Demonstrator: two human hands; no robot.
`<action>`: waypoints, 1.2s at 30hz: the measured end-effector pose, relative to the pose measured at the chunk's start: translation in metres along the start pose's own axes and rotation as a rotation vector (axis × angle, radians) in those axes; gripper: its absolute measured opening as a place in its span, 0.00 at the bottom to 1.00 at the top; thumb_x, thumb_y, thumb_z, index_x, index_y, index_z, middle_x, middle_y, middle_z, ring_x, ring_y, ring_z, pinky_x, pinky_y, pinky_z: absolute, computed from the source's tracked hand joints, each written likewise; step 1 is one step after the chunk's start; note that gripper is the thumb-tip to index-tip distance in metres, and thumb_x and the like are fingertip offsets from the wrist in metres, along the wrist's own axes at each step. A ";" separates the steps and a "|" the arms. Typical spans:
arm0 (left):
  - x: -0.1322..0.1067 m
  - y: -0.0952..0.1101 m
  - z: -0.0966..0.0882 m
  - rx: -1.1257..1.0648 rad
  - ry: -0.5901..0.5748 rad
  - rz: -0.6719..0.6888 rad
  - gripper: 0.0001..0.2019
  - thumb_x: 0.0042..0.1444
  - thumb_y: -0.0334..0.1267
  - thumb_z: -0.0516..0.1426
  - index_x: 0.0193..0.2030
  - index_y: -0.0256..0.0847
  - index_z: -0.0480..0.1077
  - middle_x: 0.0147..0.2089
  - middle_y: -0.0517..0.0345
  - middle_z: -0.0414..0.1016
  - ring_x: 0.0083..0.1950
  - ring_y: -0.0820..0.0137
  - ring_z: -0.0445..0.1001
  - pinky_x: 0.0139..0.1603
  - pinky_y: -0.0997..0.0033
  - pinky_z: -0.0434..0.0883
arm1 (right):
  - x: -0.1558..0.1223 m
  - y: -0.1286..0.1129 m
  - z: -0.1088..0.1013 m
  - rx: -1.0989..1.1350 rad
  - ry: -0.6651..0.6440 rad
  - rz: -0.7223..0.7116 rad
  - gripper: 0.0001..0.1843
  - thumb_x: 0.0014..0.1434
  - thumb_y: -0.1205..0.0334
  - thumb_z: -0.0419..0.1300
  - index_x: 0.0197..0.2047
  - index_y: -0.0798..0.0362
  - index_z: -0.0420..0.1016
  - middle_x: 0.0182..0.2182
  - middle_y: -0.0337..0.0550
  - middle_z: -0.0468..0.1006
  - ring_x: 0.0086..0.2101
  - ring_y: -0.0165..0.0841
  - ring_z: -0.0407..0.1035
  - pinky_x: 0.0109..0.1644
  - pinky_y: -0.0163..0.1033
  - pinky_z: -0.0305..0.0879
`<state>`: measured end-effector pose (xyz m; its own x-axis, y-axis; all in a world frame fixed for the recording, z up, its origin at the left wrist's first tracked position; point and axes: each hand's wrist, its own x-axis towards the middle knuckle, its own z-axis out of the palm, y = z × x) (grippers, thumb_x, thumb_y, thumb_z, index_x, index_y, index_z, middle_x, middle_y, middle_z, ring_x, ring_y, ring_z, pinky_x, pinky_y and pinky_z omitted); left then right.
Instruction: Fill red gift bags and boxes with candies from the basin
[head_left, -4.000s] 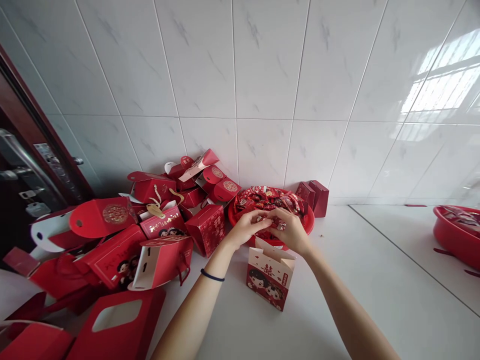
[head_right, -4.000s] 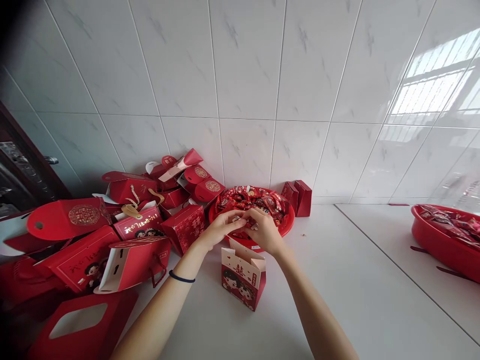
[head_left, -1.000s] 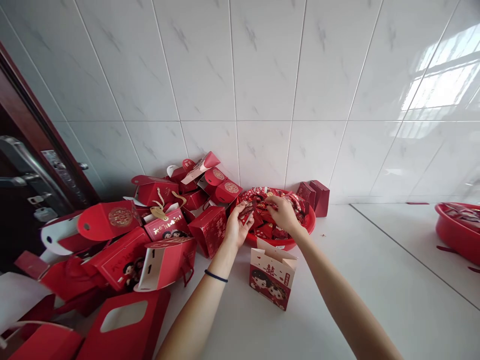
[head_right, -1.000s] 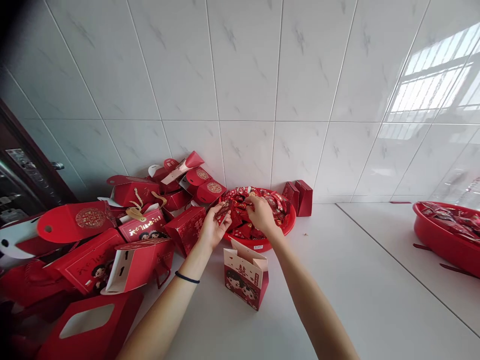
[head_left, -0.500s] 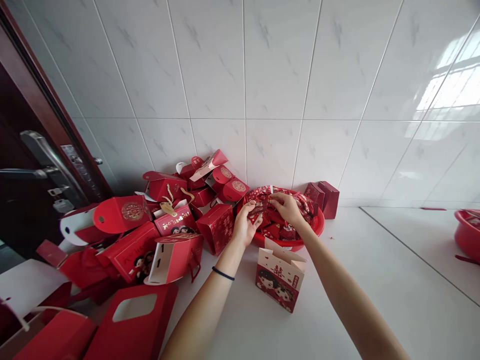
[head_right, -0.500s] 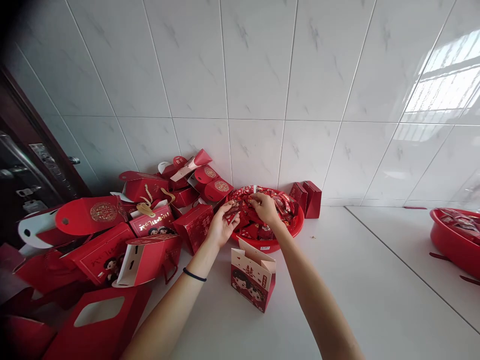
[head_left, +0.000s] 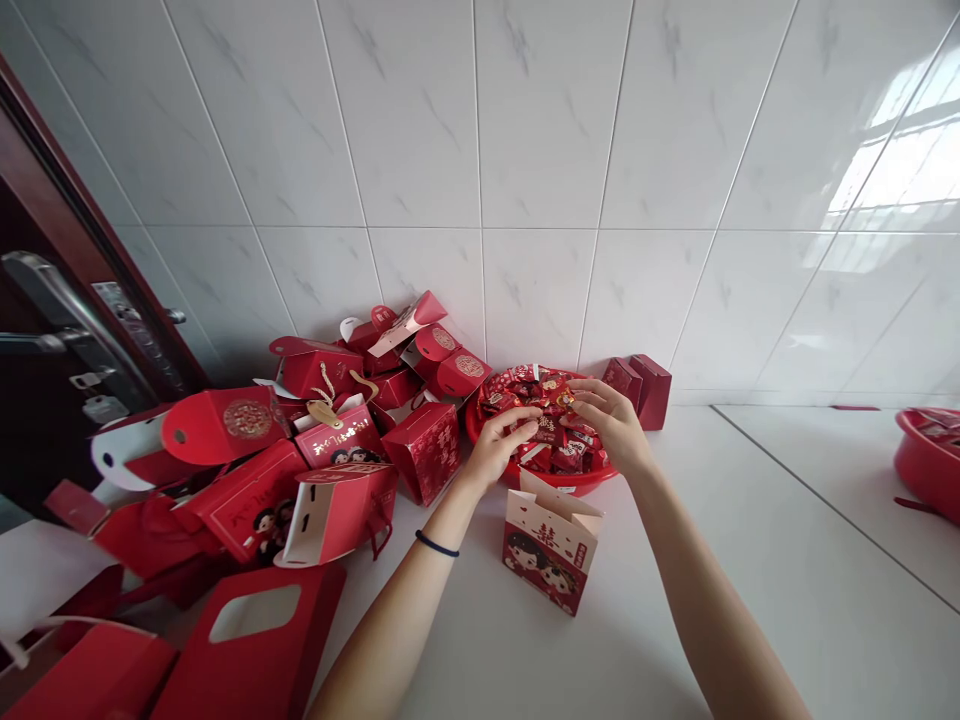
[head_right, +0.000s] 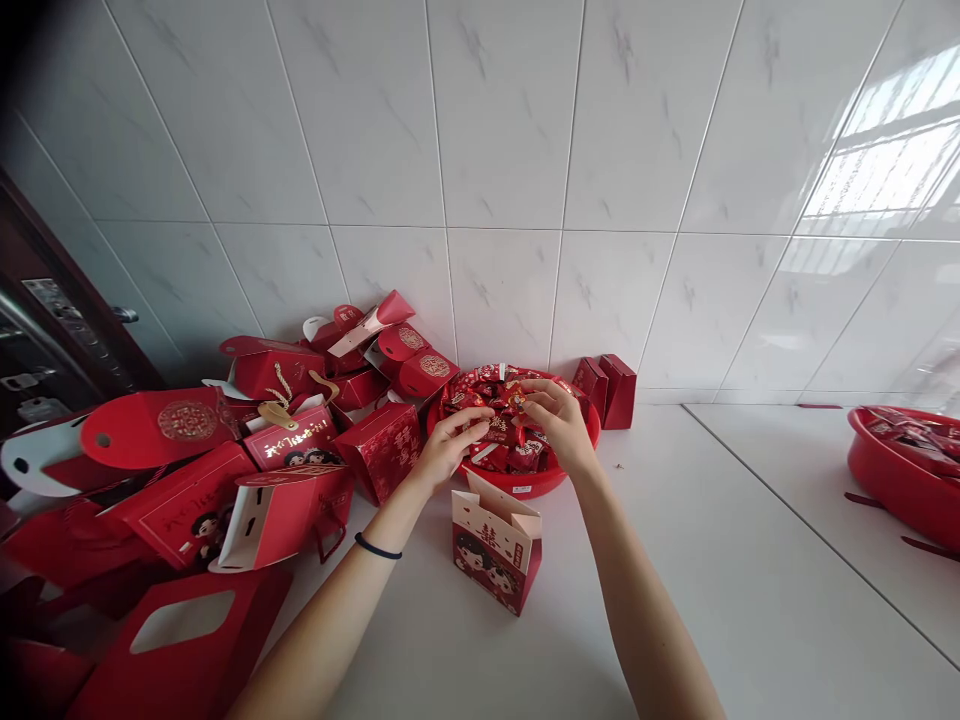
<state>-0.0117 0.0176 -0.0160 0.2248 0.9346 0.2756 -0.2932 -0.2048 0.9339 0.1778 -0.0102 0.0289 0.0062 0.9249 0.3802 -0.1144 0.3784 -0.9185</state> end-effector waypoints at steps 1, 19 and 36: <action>0.000 0.000 -0.001 0.045 -0.017 0.014 0.15 0.47 0.43 0.69 0.42 0.43 0.82 0.47 0.52 0.83 0.52 0.60 0.78 0.53 0.67 0.73 | -0.001 -0.002 0.000 0.001 -0.016 0.000 0.17 0.50 0.57 0.68 0.44 0.50 0.78 0.33 0.40 0.80 0.33 0.35 0.76 0.45 0.47 0.76; -0.005 0.011 0.002 0.114 -0.028 0.088 0.17 0.45 0.40 0.68 0.45 0.40 0.81 0.47 0.52 0.82 0.55 0.58 0.76 0.60 0.60 0.69 | -0.017 -0.023 -0.006 -0.063 -0.020 0.003 0.20 0.46 0.52 0.75 0.38 0.50 0.74 0.35 0.41 0.81 0.37 0.36 0.77 0.44 0.43 0.74; -0.033 0.071 0.018 0.392 -0.139 0.231 0.12 0.53 0.36 0.61 0.44 0.41 0.80 0.51 0.53 0.81 0.55 0.62 0.76 0.58 0.64 0.71 | -0.035 -0.050 0.008 -0.166 -0.154 0.015 0.23 0.46 0.45 0.75 0.34 0.53 0.75 0.29 0.39 0.77 0.31 0.34 0.73 0.34 0.40 0.71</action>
<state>-0.0228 -0.0326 0.0452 0.3253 0.8091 0.4895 0.0163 -0.5224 0.8526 0.1753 -0.0621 0.0620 -0.1474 0.9187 0.3664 0.0517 0.3771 -0.9247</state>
